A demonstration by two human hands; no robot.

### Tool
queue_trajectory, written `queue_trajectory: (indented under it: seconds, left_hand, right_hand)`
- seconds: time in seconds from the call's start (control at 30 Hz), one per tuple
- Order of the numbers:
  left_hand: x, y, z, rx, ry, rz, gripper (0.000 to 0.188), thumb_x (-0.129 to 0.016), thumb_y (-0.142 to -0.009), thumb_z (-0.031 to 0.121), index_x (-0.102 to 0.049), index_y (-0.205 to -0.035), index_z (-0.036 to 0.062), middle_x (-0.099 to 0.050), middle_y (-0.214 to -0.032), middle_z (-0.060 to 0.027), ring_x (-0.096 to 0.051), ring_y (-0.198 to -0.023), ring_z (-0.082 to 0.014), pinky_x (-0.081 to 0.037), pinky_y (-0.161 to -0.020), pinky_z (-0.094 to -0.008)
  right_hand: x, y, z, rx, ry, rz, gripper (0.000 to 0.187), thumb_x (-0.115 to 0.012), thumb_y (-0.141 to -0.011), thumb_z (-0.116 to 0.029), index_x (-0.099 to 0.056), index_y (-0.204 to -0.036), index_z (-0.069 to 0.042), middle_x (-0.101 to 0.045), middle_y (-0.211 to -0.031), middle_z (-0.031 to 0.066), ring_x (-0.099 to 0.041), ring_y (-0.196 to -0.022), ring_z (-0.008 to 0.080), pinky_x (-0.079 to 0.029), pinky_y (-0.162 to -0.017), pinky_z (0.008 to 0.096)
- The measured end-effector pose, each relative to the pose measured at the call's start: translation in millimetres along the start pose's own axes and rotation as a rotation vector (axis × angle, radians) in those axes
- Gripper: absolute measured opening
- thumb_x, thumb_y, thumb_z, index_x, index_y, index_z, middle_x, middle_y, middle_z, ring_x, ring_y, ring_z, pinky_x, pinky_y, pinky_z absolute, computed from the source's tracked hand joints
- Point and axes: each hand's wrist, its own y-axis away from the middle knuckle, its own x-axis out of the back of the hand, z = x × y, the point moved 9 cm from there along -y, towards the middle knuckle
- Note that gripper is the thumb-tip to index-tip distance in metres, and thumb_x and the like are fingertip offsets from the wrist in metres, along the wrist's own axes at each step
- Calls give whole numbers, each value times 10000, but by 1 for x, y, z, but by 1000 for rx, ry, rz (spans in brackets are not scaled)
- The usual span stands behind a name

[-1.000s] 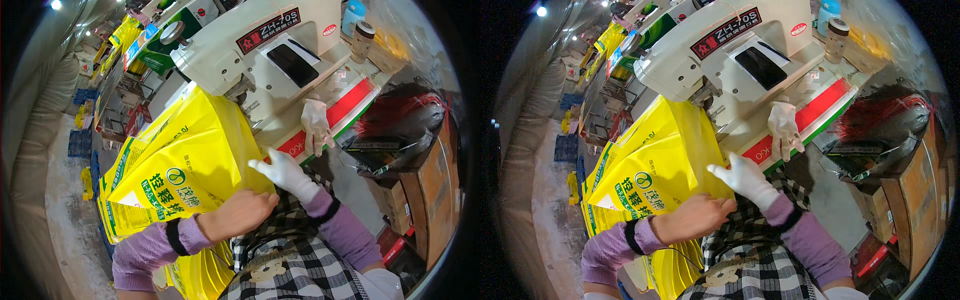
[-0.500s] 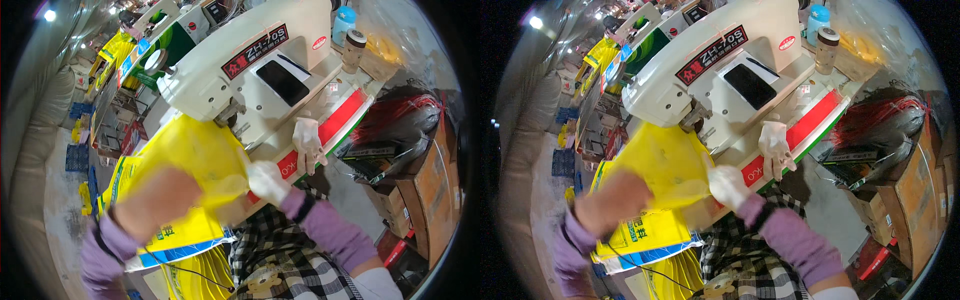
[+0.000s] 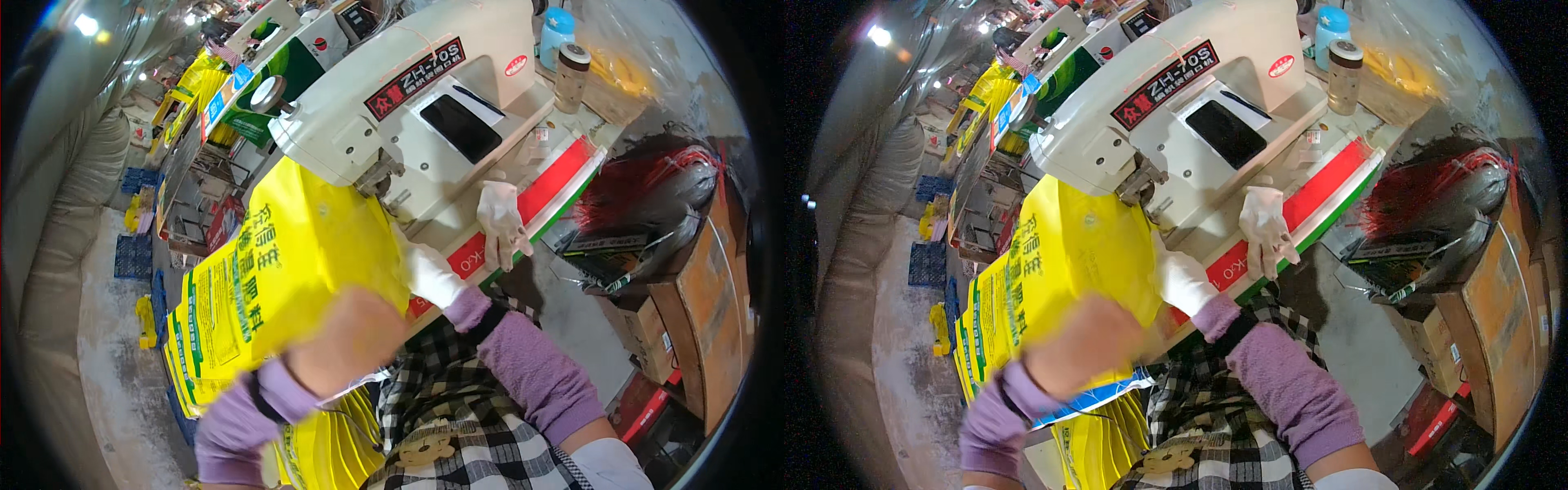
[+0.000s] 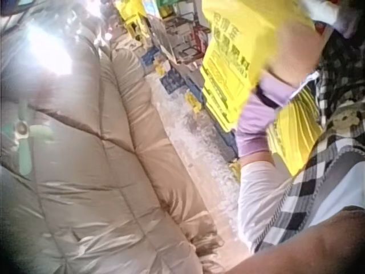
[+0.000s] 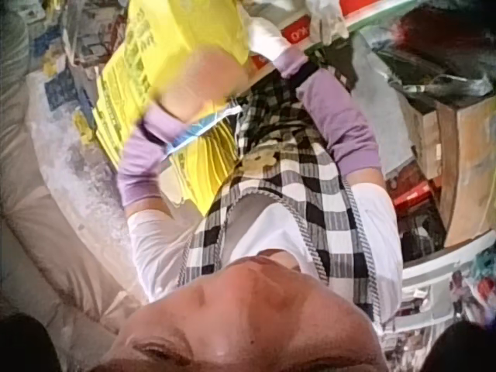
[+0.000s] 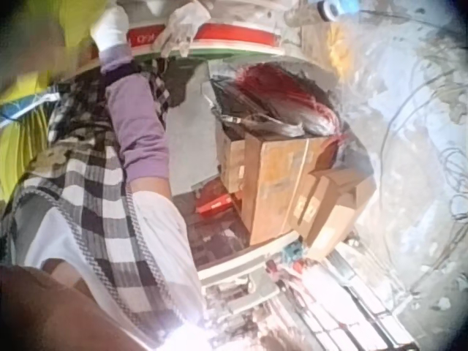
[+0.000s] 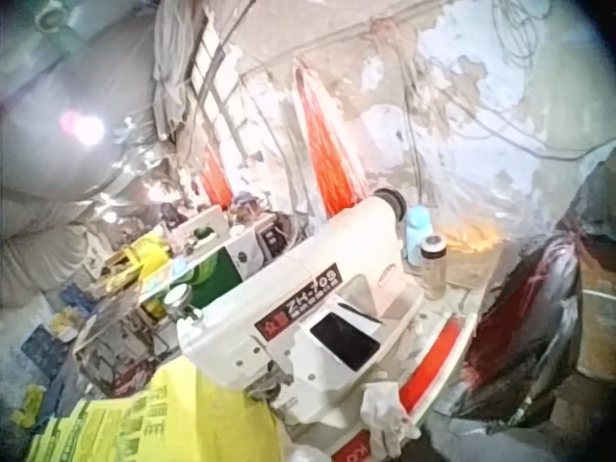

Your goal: Sewing the edges of large yellow fertilizer bags using an industrial sewing machine and stacking them.

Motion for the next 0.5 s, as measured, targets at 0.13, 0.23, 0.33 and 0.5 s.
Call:
queue_trajectory:
  seconds: [0.13, 0.23, 0.33, 0.5]
  left_hand:
    - [-46, 14, 59, -27, 215, 332, 96, -615, -709, 133, -630, -615, 134, -583, -561, -56, -610, -566, -248, -438, -528, -379]
    - [-91, 10, 75, 30, 374, 220, 125, -626, -701, 149, -614, -579, 128, -587, -577, -69, -621, -583, -239, -455, -523, -360]
    - [-53, 5, 66, -136, 407, 370, 77, -665, -664, 185, -637, -612, 136, -606, -639, -72, -641, -650, -240, -467, -549, -354]
    - [-8, -4, -39, -249, 423, 485, 141, -742, -675, 290, -704, -768, 191, -613, -655, -68, -646, -740, -271, -477, -616, -397]
  right_hand:
    - [-20, 13, 10, -48, -526, -154, 532, -487, -909, -100, -364, -1412, 21, -574, -1249, 196, -579, -1088, 216, -465, -892, 319]
    - [-32, 27, 12, -122, -647, -211, 571, -548, -868, -189, -370, -1368, 21, -649, -992, 250, -644, -898, 379, -501, -772, 436]
    - [-3, 50, -10, 20, -250, 5, 619, -462, -861, -167, -292, -1426, 18, -650, -915, 272, -643, -871, 400, -513, -750, 448]
    - [1, 73, -24, -98, 264, -257, 711, -446, -834, -137, -192, -1480, 17, -672, -814, 215, -665, -779, 366, -523, -704, 458]
